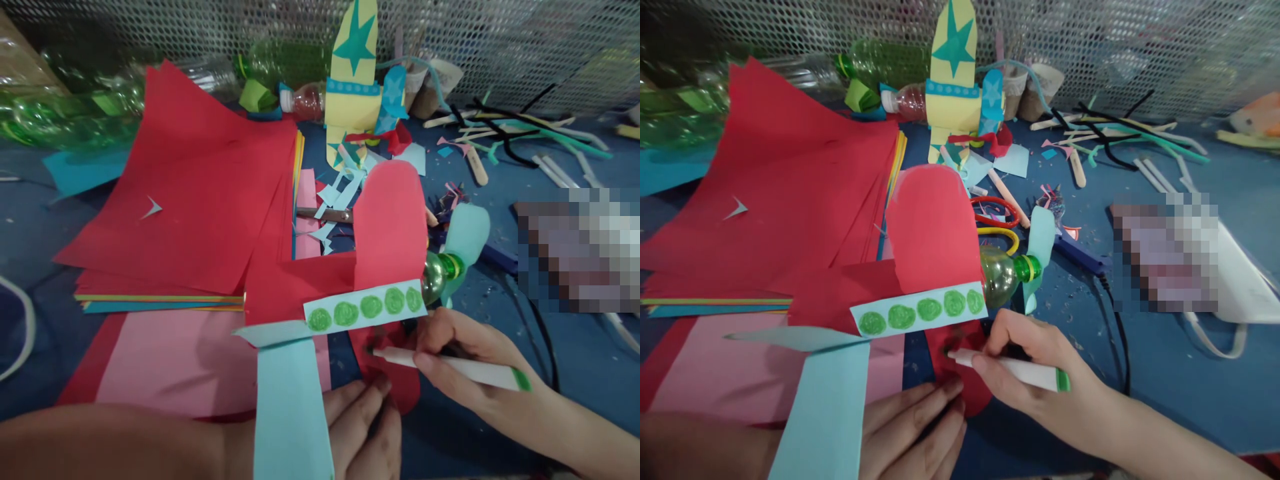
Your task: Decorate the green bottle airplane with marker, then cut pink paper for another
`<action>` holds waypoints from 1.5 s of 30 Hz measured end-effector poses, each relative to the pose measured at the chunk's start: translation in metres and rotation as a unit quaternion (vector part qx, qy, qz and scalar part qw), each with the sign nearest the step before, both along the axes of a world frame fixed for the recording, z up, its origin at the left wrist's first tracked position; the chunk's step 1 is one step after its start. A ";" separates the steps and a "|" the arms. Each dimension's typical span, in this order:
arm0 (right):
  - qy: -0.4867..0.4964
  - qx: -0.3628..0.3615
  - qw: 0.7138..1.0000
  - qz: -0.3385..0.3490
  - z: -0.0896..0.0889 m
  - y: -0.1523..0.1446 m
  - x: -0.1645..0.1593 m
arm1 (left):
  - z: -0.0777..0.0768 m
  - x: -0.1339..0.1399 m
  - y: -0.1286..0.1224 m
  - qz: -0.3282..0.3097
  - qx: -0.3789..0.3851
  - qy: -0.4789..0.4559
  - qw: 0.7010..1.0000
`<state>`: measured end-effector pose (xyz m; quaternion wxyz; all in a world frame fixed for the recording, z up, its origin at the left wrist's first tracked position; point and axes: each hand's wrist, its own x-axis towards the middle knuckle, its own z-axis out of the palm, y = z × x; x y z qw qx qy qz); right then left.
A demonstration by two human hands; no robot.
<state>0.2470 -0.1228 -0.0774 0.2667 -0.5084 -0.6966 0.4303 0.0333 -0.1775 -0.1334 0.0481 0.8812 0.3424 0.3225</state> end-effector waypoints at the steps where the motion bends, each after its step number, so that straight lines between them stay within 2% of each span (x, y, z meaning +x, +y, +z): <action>1: 0.004 -0.001 1.000 0.001 0.000 0.000 0.000 | 0.000 0.000 0.000 0.006 0.000 -0.007 1.000; 3: 0.006 -0.002 1.000 0.003 0.001 0.001 -0.001 | 0.000 0.001 0.000 0.015 0.005 -0.016 1.000; 9: -0.025 0.018 0.999 -0.013 -0.001 0.000 0.002 | 0.002 -0.003 0.000 -0.027 0.022 0.054 0.998; 16: -0.034 0.031 0.999 -0.007 -0.003 -0.001 0.002 | 0.004 -0.002 0.001 -0.017 0.029 0.041 0.999; 26: -0.040 0.022 0.999 -0.004 -0.002 0.000 0.002 | -0.001 -0.001 -0.002 0.002 -0.004 0.012 1.000; 31: -0.045 0.022 0.999 0.001 -0.003 -0.001 0.001 | -0.002 -0.005 -0.002 -0.044 0.011 0.074 0.996; 37: -0.045 0.030 0.999 0.002 0.000 0.000 0.001 | 0.001 -0.002 0.001 -0.017 0.009 0.024 1.000; 45: -0.044 0.023 0.999 -0.004 -0.006 -0.002 0.004 | 0.001 -0.003 0.000 -0.019 0.023 0.029 0.999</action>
